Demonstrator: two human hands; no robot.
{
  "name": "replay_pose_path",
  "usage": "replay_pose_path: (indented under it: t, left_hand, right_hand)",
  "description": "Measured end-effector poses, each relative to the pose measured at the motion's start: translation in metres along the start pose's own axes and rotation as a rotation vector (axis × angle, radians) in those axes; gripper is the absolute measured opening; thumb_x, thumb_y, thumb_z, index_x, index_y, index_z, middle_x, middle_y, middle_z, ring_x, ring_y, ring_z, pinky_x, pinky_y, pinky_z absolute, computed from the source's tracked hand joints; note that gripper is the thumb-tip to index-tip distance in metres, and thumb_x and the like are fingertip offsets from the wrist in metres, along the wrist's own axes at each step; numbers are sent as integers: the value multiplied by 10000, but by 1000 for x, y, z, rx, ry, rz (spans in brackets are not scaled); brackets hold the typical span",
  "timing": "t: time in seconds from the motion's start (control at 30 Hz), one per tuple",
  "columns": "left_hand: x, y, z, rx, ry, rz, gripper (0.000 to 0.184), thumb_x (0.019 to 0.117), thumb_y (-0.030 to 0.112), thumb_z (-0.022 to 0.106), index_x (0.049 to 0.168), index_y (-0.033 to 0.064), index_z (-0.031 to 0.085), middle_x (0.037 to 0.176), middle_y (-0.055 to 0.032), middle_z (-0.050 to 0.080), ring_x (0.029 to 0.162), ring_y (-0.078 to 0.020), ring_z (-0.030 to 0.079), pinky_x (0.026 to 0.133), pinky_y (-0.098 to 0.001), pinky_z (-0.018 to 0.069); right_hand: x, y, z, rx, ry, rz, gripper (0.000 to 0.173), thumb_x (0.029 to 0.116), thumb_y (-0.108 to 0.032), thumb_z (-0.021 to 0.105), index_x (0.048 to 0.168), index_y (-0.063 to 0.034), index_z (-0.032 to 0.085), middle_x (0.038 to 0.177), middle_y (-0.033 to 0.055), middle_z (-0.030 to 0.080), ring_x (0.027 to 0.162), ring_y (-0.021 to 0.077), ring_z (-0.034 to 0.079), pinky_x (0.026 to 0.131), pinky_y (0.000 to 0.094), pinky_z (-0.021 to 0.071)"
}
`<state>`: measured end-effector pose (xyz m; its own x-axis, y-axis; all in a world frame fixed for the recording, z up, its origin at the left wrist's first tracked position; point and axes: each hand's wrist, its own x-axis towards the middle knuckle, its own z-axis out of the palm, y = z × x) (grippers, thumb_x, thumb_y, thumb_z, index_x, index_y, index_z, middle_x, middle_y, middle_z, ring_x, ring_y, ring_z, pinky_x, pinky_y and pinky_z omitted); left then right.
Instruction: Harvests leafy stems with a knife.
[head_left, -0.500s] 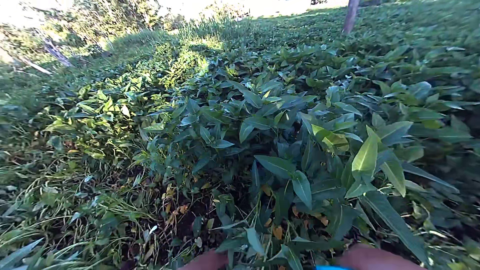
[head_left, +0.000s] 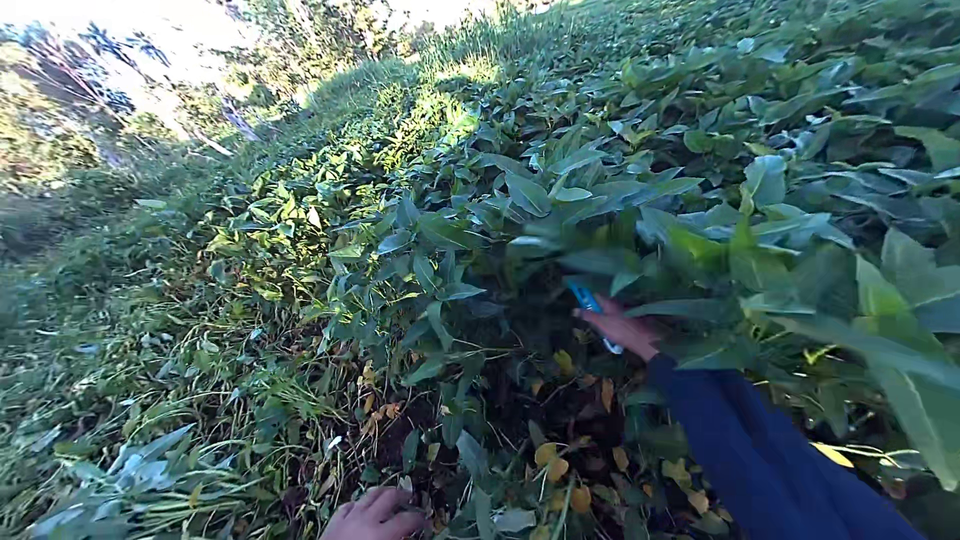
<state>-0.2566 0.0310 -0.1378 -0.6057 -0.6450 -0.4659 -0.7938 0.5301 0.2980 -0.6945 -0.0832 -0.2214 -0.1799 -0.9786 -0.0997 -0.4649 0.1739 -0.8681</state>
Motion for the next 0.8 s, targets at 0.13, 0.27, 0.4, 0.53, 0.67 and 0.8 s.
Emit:
replay_pose_path:
  t: [0.13,0.27,0.4,0.53,0.67,0.8]
  left_hand:
    - [18,38,-27,-102,223,132,246,991,124,633,1206,40,716,1178,-196,708,1156,-400,651,976,-617,506]
    - [85,105,-6,-216,334,213,212,1023,118,584,1134,50,750,1100,-103,756,1067,-227,719,978,-449,572]
    - [175,138,32,-276,213,108,486,1008,196,619,1485,135,547,1449,-147,585,1347,-333,552,1112,-546,462]
    - [225,106,25,-339,339,-70,469,1034,234,574,1492,146,525,1465,-155,558,1312,-340,575,1084,-554,484]
    - [207,98,34,-364,245,-242,303,1040,206,542,1228,19,688,1170,-191,706,1105,-325,685,1002,-531,532]
    - [201,100,71,-264,121,-473,416,1071,295,492,1396,60,601,1377,-194,609,1245,-364,619,1057,-548,496]
  right_hand:
    - [26,98,-45,420,89,222,555,1064,-261,582,1555,-101,378,1387,237,558,1149,363,613,936,555,527]
    - [7,117,-43,699,242,270,471,1070,-182,549,1515,-96,420,1348,182,606,1148,294,655,934,485,570]
    - [-72,46,-58,850,323,1,414,1069,-121,511,1483,-127,498,1457,105,573,1172,289,683,879,456,628]
    - [-147,11,-54,959,132,-374,384,1027,-278,595,1387,-143,595,1284,110,699,824,209,752,630,313,647]
    - [-151,-11,16,839,-373,-38,320,1026,-159,592,1331,-63,608,1271,106,690,1093,268,720,858,426,652]
    - [-110,21,63,380,-374,128,367,1039,-211,584,1376,-65,571,1112,122,684,856,210,694,735,394,590]
